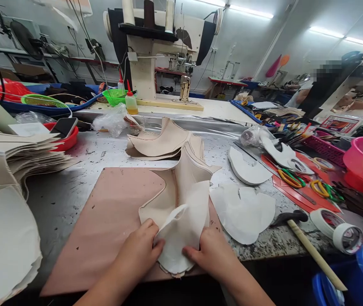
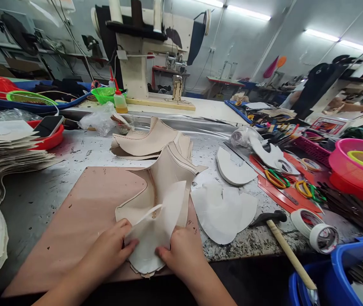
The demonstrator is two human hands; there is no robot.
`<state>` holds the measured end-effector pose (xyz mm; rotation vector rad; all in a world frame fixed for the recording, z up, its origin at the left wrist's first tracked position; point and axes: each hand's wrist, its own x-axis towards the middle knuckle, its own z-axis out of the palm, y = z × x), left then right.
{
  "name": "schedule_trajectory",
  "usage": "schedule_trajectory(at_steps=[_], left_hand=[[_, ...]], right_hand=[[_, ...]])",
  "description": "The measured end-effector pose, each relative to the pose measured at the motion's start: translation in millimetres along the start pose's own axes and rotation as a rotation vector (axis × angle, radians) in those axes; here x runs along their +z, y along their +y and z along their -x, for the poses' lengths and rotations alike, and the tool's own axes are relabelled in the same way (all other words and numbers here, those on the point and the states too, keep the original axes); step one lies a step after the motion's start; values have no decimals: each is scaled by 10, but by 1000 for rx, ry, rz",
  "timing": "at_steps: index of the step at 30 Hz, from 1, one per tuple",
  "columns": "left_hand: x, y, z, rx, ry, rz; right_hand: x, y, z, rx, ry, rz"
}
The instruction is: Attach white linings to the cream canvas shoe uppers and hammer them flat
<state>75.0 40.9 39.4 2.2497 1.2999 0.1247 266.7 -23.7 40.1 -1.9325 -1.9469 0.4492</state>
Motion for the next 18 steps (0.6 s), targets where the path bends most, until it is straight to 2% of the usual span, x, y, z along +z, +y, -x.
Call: schedule_trajectory(at_steps=[2,3,5,6,8,9,11,14,16,18], left_hand=[[42,-51,69,28,153,-177],[65,-67,108,94,256,-251],[116,-54,177,374,411,-332],[148,-25,200,548,418,-345],[225,56,210,797,318,-352],[269,93,199,841,247,-357],[358,135,155,825,116,-361],[441,115,88,786,-35,-327],[442,85,59,771,-107,-303],[417,66,41,769,-152,-283]], right_hand=[[-17,-38,4,87,-71,-19],[-25,-48,4,116,-101,-37],[-36,-42,-6,124,-115,-76],[-38,-25,-19,113,-95,-94],[-43,31,-64,64,-21,-125],[-49,67,-98,39,19,-143],[-76,146,-188,31,57,-196],[-160,276,-362,167,-22,-301],[-234,366,-489,247,-71,-326],[-304,452,-608,265,-68,-307]])
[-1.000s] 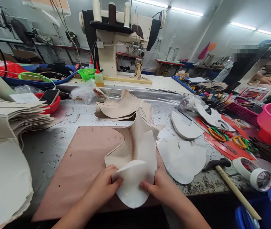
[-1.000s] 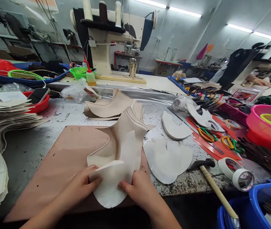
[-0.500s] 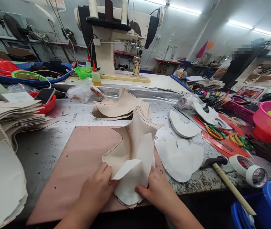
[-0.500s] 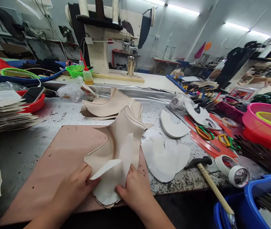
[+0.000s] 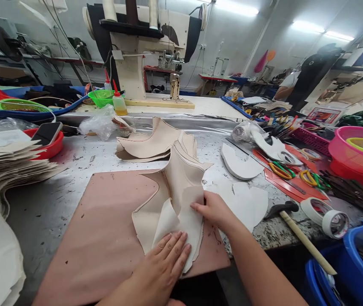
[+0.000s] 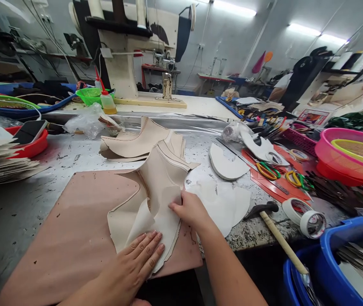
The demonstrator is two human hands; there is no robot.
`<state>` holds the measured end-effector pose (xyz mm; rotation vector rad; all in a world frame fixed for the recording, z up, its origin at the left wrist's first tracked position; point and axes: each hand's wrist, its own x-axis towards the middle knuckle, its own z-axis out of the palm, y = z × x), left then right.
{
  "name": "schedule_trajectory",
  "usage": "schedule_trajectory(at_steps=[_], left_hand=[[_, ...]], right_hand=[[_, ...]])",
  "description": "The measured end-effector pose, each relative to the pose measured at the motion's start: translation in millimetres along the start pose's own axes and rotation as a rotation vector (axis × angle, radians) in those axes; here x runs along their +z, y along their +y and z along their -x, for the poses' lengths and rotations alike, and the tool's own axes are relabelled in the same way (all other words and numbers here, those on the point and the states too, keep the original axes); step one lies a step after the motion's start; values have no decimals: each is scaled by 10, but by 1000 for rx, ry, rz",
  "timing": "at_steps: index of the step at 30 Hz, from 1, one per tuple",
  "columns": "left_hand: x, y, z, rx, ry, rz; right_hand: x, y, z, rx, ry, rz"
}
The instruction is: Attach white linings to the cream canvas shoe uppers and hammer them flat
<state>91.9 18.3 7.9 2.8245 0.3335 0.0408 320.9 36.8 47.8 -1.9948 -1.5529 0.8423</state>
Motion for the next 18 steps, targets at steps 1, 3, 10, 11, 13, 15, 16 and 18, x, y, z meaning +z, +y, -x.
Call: schedule_trajectory(at_steps=[1,3,10,11,13,15,16,18], left_hand=[[-14,-11,1,2,-11,12],[-36,-26,-4,7,-23,30],[-90,-9,-61,-91,-136,109],[-107,-1,-69,-108,-158,108],[-146,10,-81,-125,-178,99],[-183,14,-90,-114,-167,97],[-197,13,-94,-102,-156,98],[-210,13,-102,-80,-138,102]], right_hand=[[-41,13,-57,-6,14,15],[-103,39,-150,-15,28,44],[-107,87,-287,-36,87,185],[-85,76,-285,-43,108,209],[-17,34,-251,-58,181,256],[95,-19,-165,-76,293,300],[170,-40,-104,-105,345,335],[344,-56,39,-213,381,429]])
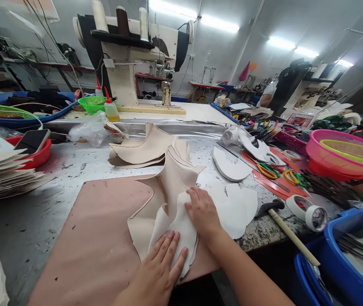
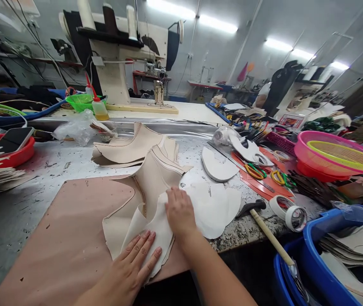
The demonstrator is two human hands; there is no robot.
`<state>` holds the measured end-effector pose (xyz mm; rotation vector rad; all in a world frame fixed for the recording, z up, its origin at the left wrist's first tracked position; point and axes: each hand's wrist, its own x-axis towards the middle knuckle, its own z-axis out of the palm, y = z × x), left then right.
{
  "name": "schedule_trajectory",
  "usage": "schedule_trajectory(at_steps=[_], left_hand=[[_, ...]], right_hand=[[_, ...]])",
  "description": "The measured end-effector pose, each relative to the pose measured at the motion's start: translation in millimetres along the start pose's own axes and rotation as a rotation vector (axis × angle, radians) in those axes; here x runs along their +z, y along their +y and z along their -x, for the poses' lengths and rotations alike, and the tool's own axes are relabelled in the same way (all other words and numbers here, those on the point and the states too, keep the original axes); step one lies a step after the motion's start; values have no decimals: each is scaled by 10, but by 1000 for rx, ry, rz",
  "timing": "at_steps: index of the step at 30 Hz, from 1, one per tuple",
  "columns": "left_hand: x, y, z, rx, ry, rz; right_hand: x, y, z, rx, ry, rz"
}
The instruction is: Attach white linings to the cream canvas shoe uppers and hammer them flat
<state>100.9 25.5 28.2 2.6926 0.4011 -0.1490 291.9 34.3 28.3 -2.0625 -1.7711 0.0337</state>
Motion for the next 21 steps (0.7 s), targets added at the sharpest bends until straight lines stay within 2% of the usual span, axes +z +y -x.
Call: schedule_trajectory(at_steps=[3,5,8,11,16,18,21], left_hand=[[32,17,-2,-12,3,-14],[86,38,16,-69,18,-38],[167,44,76,-164,103,-82],[160,-29,125,-204,215,-159],[-68,-248,32,-463,364,-453],[-129,-316,-41,-447,410,-539],[-126,-404,-117,-371,412,-510]], right_hand=[[133,-95,247,-163,-53,94],[177,-110,317,-155,-135,109],[166,-101,268,-110,-255,107],[136,-87,167,-88,-297,129],[173,-94,184,-168,-224,203],[215,-123,246,-237,-143,230],[286,-187,348,-301,-39,258]])
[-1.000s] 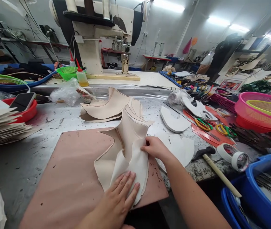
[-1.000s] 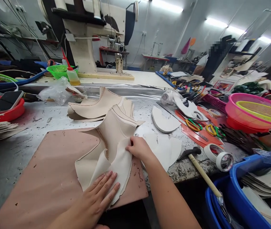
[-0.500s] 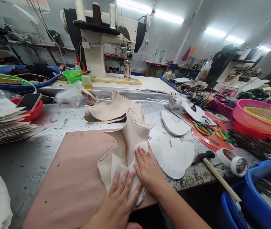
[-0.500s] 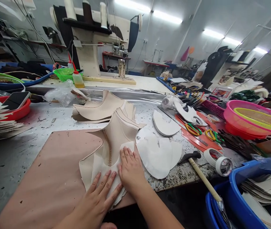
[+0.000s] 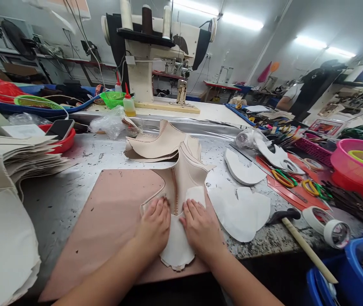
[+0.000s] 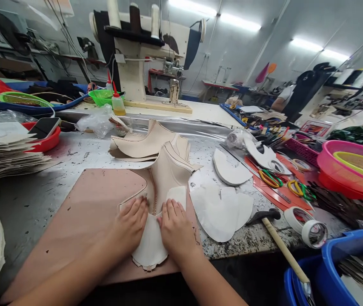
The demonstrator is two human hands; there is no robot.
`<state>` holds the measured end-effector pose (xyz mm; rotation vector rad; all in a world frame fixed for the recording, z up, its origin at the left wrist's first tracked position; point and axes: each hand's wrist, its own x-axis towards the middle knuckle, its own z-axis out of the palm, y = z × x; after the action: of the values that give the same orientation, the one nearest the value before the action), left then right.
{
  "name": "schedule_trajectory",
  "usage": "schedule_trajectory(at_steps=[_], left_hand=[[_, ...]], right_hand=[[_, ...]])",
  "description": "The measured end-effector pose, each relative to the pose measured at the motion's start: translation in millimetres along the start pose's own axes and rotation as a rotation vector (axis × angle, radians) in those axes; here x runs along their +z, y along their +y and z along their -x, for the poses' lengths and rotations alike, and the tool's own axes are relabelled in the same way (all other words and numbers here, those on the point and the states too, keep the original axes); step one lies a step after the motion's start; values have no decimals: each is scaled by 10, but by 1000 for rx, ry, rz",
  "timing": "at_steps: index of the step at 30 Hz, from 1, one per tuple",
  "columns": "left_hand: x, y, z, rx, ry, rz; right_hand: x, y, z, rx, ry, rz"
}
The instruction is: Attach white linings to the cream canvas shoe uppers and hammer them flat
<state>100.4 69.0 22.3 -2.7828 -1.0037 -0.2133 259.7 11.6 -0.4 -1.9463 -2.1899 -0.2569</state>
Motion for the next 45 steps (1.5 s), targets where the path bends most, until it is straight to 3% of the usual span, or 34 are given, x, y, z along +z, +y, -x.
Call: schedule_trajectory(at_steps=[6,9,13,15,17,19,24,26,30,34,37,41,45], left_hand=[[108,-72,-19,-76,-130,97],[100,-76,-44,-101,-203,132],[86,-43,-48,-108,-207,149],[72,-7,-15,-114,-195,148],[45,34,40,-145,-176,137],[-3,63,97,-175,-190,121],[-164,45,145,-95,-381,138],[-186,39,149,-52,-400,152],[-102,101,295,4,-305,124],[-18,165,633,133,-65,112],[-69,175,836,183,112,190],[-233,216,889,177,318,365],[-314,276,867,255,250,388]], right_hand=[[-63,-144,188,-63,-95,-70],[-210,-172,395,-206,-162,-175],[-397,-172,662,-414,-208,-347],[-429,-177,700,-351,-142,-483],[-424,-203,668,-195,-14,-582],[-411,-243,600,-86,73,-567],[-434,-299,510,-154,35,-427],[-433,-302,519,-182,57,-400],[-393,-304,523,-176,126,-325],[-387,-291,511,-166,137,-358],[-392,-304,548,-231,130,-382],[-371,-377,598,-312,206,-202],[-407,-402,501,-283,81,-169]])
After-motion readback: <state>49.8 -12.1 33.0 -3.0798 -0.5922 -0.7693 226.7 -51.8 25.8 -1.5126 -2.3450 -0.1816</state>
